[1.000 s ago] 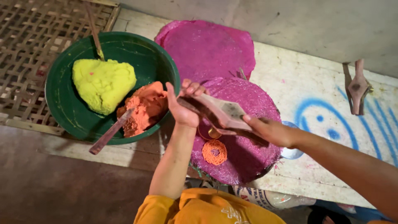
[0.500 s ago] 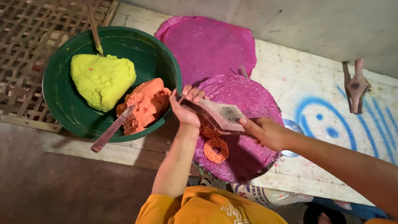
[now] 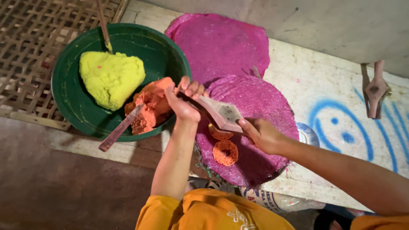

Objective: The person uses a multi-pronged wooden press to extrude two colors of dough into ring-shaped snacks onto a purple fabric disk, arranging them in a circular pattern.

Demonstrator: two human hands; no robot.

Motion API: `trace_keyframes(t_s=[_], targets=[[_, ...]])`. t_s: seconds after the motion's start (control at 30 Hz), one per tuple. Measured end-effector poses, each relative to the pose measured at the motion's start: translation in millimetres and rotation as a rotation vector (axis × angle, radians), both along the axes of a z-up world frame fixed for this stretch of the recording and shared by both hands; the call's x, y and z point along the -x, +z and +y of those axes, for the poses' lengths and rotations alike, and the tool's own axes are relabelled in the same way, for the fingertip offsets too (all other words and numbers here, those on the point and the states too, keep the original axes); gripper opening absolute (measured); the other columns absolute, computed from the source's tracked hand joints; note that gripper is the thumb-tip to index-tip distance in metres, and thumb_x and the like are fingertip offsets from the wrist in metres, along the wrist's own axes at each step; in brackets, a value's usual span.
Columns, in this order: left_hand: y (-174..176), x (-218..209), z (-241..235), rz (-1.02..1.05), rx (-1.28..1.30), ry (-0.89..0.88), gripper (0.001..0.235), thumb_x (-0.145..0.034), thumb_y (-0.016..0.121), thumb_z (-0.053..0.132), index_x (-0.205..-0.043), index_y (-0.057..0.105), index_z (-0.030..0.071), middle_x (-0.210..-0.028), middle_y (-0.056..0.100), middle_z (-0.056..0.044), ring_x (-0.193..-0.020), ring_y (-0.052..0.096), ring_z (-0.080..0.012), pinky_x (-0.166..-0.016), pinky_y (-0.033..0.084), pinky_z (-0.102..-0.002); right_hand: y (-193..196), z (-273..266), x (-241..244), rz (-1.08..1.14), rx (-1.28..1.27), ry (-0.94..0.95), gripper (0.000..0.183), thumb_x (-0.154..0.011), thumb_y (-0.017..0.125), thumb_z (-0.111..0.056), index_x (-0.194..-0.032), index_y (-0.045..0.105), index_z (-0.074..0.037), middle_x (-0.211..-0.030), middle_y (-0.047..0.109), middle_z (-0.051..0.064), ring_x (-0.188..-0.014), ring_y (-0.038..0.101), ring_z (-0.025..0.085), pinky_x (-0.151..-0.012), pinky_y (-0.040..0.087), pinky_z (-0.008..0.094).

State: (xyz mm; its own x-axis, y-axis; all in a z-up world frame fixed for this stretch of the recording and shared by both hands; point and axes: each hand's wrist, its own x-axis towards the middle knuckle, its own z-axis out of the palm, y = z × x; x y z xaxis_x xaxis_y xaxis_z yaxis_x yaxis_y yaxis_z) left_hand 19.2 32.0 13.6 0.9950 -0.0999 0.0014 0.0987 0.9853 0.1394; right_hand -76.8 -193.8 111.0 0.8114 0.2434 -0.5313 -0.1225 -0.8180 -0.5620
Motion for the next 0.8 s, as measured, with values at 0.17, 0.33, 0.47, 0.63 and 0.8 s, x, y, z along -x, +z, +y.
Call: trace_keyframes(t_s=[0.17,0.33,0.47,0.63,0.8], targets=[[7.5,20.9,-17.4,0.110,-0.127,-0.095,0.056,-0.102,0.024,0.051,-0.076,0.059,0.017,-0.065,0.057,-0.002,-0.062,0.055,-0.0176,-0.064,0.051,-0.036,-2.5,-34.0,7.4,0.208,0.071,-0.144,0.065,-0.101,0.026,-0.062,-0.085,0.063,-0.011,-0.063,0.049,0.006,-0.056,0.050,0.021,-0.057,0.051,0.041],[13.8,33.5,-2.6,-0.261,-1.076,-0.295,0.050,-0.105,0.039,0.043,-0.140,0.055,0.011,-0.138,0.059,-0.013,-0.125,0.056,-0.0220,-0.108,0.044,-0.036,-2.1,-107.9,33.9,0.050,-0.155,-0.236,0.073,-0.100,0.027,-0.066,-0.080,0.062,-0.005,-0.063,0.053,0.004,-0.058,0.046,0.019,-0.057,0.042,0.036],[2.8,51.3,22.0,-0.693,-1.743,-0.441,0.084,-0.079,0.076,0.026,-0.149,0.034,0.006,-0.150,0.042,-0.017,-0.137,0.048,-0.0337,-0.119,0.038,-0.042,-15.4,-123.9,71.4,-0.111,-0.550,-0.307,0.079,-0.098,0.018,-0.072,-0.097,0.061,-0.007,-0.075,0.057,0.004,-0.067,0.052,0.016,-0.062,0.046,0.035],[0.8,53.4,8.6,-0.909,-2.125,-0.584,0.117,-0.066,0.087,0.023,-0.160,0.018,0.012,-0.156,0.032,-0.018,-0.142,0.029,-0.0425,-0.119,0.024,-0.053,-36.8,-124.1,105.1,-0.112,-0.954,-0.566,0.078,-0.099,0.026,-0.074,-0.117,0.053,-0.003,-0.084,0.055,0.008,-0.073,0.050,0.021,-0.061,0.039,0.037],[2.9,51.5,12.2,-0.895,-2.075,-0.511,0.109,-0.069,0.088,0.023,-0.157,0.025,0.012,-0.156,0.036,-0.018,-0.142,0.028,-0.0412,-0.117,0.024,-0.055,-40.8,-126.7,120.1,-0.162,-1.063,-0.618,0.088,-0.097,0.028,-0.081,-0.119,0.054,0.001,-0.085,0.055,0.010,-0.074,0.049,0.022,-0.064,0.038,0.038]])
